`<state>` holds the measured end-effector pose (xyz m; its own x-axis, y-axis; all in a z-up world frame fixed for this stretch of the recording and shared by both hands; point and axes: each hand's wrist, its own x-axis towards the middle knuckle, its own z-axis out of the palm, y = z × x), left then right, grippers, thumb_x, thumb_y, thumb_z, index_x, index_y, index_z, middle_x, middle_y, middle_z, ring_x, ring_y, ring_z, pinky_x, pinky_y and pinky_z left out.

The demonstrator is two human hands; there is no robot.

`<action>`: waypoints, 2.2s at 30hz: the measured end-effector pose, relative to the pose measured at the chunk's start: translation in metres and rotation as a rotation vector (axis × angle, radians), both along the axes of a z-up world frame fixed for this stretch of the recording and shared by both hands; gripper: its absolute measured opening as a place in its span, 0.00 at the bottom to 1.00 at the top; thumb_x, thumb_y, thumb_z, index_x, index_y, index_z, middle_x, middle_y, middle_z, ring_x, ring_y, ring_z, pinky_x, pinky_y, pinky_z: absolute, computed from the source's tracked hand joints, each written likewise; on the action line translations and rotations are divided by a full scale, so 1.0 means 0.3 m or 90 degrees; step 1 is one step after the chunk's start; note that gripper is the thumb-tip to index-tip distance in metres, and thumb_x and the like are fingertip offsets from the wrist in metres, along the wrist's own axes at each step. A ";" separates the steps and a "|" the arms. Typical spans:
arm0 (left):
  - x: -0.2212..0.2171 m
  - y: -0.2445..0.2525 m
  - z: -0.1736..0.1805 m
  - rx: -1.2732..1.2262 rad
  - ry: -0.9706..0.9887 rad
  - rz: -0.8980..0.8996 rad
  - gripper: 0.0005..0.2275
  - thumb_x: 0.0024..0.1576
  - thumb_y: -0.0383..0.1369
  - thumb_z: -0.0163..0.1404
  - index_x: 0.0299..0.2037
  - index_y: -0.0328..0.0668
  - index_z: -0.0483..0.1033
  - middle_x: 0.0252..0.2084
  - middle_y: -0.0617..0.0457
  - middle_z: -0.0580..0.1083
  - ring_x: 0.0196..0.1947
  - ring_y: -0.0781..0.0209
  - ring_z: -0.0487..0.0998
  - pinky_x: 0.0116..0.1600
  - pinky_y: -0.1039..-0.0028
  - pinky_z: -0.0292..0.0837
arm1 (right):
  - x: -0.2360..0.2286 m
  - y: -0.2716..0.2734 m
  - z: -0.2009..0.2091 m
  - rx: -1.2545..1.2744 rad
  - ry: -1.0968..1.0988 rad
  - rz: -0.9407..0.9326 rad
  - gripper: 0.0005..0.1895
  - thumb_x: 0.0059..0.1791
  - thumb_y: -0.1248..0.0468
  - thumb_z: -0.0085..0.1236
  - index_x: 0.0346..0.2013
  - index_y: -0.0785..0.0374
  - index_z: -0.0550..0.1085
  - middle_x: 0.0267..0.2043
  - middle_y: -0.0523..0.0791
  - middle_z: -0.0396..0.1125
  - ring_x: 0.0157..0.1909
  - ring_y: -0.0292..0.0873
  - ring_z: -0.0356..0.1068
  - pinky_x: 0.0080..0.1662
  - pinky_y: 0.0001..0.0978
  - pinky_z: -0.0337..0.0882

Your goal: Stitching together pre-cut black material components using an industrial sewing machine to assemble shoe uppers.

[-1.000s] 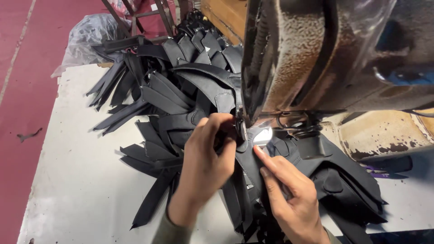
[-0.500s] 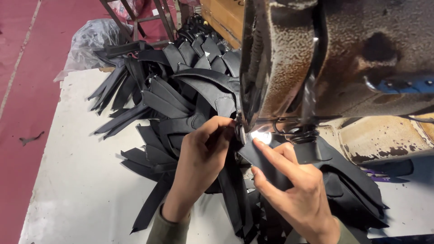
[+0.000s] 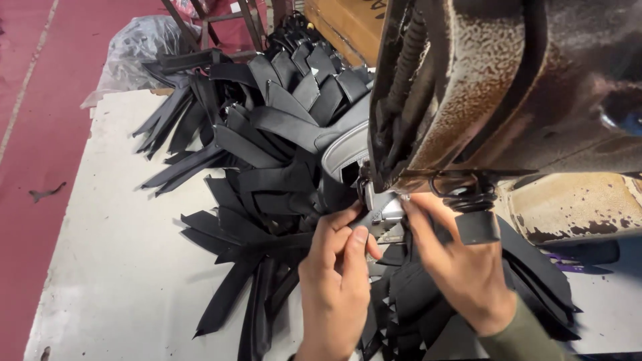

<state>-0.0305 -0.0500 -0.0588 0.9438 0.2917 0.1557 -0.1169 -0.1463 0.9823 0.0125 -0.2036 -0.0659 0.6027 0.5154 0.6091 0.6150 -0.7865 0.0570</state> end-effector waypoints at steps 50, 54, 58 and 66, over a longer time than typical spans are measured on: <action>-0.157 -0.067 0.027 0.079 -0.053 -0.127 0.12 0.61 0.33 0.49 0.36 0.31 0.83 0.35 0.51 0.80 0.37 0.60 0.77 0.43 0.75 0.74 | -0.269 -0.329 -0.071 0.327 0.398 0.099 0.33 0.27 0.62 0.76 0.45 0.62 0.78 0.43 0.43 0.82 0.38 0.34 0.86 0.41 0.20 0.83; -0.159 -0.037 0.103 -0.026 0.042 -0.060 0.12 0.58 0.27 0.53 0.50 0.35 0.84 0.29 0.57 0.78 0.22 0.71 0.68 0.27 0.82 0.61 | -0.403 -0.147 -0.123 0.451 0.595 0.097 0.35 0.29 0.70 0.77 0.51 0.55 0.79 0.32 0.40 0.88 0.34 0.30 0.91 0.41 0.18 0.88; -0.135 -0.030 0.040 0.037 0.030 0.022 0.22 0.58 0.23 0.48 0.65 0.38 0.71 0.25 0.58 0.78 0.16 0.74 0.64 0.22 0.84 0.59 | -0.422 -0.035 -0.134 0.436 0.459 0.005 0.35 0.26 0.59 0.81 0.47 0.55 0.79 0.30 0.38 0.83 0.29 0.29 0.85 0.35 0.16 0.81; -0.030 -0.034 0.065 0.051 0.081 0.030 0.21 0.59 0.24 0.46 0.63 0.44 0.75 0.23 0.61 0.75 0.17 0.73 0.64 0.23 0.82 0.61 | -0.335 -0.048 -0.100 0.452 0.467 0.074 0.36 0.31 0.68 0.75 0.54 0.65 0.76 0.31 0.39 0.76 0.23 0.27 0.69 0.28 0.12 0.69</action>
